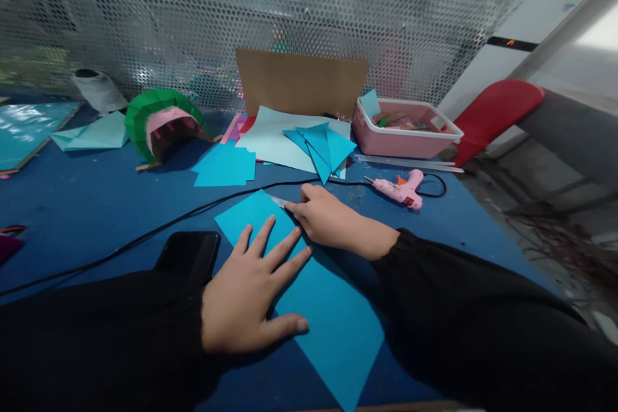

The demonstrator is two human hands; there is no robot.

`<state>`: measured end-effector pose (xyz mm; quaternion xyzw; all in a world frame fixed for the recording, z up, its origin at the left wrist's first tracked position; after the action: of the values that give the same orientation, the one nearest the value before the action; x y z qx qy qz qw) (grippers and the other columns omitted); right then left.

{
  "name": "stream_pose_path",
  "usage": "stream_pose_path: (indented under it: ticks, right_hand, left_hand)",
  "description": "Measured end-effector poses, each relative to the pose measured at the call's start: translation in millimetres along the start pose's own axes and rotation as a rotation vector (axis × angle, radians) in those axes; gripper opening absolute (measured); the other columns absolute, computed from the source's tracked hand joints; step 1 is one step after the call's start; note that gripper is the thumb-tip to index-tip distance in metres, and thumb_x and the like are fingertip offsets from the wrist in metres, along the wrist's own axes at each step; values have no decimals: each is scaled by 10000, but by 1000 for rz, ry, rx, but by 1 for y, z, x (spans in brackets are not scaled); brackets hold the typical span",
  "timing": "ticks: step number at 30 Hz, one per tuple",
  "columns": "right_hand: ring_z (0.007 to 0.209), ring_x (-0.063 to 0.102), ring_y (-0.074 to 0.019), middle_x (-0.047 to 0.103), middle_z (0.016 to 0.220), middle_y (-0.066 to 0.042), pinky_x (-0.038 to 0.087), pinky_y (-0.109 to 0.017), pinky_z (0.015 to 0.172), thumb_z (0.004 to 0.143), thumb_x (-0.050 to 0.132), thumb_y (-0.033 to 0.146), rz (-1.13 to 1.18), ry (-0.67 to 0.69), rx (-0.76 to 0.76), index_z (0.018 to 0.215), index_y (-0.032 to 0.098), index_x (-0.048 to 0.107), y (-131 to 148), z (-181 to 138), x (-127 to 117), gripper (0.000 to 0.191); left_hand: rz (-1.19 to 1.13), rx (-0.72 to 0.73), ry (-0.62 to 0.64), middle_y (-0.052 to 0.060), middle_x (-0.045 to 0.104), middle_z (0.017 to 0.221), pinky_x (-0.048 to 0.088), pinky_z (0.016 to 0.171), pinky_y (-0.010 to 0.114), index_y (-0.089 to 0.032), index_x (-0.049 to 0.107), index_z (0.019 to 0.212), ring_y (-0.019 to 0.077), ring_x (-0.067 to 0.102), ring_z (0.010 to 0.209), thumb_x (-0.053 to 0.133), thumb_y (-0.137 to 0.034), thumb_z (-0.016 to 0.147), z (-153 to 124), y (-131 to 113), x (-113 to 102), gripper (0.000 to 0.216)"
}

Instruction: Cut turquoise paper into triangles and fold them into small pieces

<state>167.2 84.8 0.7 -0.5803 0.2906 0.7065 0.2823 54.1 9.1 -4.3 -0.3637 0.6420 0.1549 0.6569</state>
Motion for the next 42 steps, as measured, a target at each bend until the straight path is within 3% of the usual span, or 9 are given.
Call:
stream_pose_path:
  ticks: [11, 14, 17, 20, 24, 27, 33, 38, 42]
  right_hand:
    - [746, 486, -219, 536, 919, -156, 412, -339, 677, 927, 394, 181, -21, 17, 39, 1268, 125, 596, -5, 21, 4, 401]
    - [782, 516, -229, 547, 922, -149, 438, -356, 704, 930, 402, 194, -18, 15, 37, 1272, 152, 597, -9, 12, 1, 396]
    - [818, 547, -234, 567, 928, -141, 466, -364, 719, 926, 416, 188, -12, 8, 44, 1252, 178, 616, -17, -9, -4, 382]
    - [827, 572, -224, 594, 954, -127, 491, -372, 736, 910, 437, 164, -8, -6, 61, 1210, 204, 642, -28, -39, -12, 366]
    - [845, 597, -245, 613, 983, -142, 510, -394, 707, 907, 423, 151, -17, -38, 112, 1182, 193, 655, -44, -85, -21, 363]
    - [938, 579, -316, 612, 996, -176, 507, -455, 704, 908, 401, 162, -114, -88, 175, 1153, 174, 675, -59, -118, -26, 368]
    - [866, 605, -337, 613, 979, -172, 518, -488, 661, 919, 375, 247, -178, -150, 278, 1087, 199, 703, -82, -163, -30, 372]
    - [974, 597, -375, 616, 1038, -192, 491, -553, 770, 911, 419, 270, -190, -201, 313, 949, 214, 730, -76, -155, -43, 318]
    - [1004, 615, -315, 656, 1059, -148, 519, -462, 807, 914, 483, 306, -73, -199, 288, 1032, 195, 699, -51, -119, -54, 270]
  left_hand:
    - [35, -7, 30, 4, 143, 1568, 48, 1058, 707, -351, 272, 1458, 470, 56, 1400, 256, -824, 757, -1, 0, 2, 846]
    - [67, -31, 8, 50, 184, 1566, 143, 1080, 644, -313, 304, 1456, 437, 138, 1400, 277, -741, 831, 2, 6, -4, 758]
    - [138, -81, -50, 226, 329, 1474, 306, 1034, 540, -131, 336, 1444, 431, 279, 1342, 351, -626, 881, 8, 22, -23, 750]
    - [259, -181, -151, 265, 524, 1229, 422, 881, 506, -48, 446, 1336, 413, 485, 1114, 375, -567, 896, 13, 49, -50, 684]
    - [334, -274, -34, 191, 614, 910, 473, 709, 434, -92, 610, 972, 344, 578, 846, 501, -594, 813, 18, 78, -62, 538]
    - [353, -298, -3, 166, 625, 884, 471, 658, 387, -126, 596, 928, 333, 595, 820, 549, -653, 746, 21, 88, -64, 559]
    - [213, -293, 32, 157, 638, 884, 456, 597, 364, -124, 558, 937, 337, 601, 815, 608, -652, 697, 28, 98, -61, 582]
    - [62, -211, -40, 114, 625, 827, 469, 616, 370, -166, 581, 802, 303, 603, 776, 634, -539, 725, 33, 97, -62, 385]
    - [-93, -107, -135, 84, 644, 1069, 498, 774, 337, -188, 554, 1058, 232, 617, 961, 490, -334, 878, 39, 83, -66, 241]
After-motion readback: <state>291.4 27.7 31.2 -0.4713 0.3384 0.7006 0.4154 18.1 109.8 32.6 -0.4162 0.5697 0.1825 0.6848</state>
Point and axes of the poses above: each hand's wrist, its own z-axis towards the middle knuckle, its own x-axis out of the palm, y = z × x, the point moved 6 cm from there along z, towards the middle knuckle
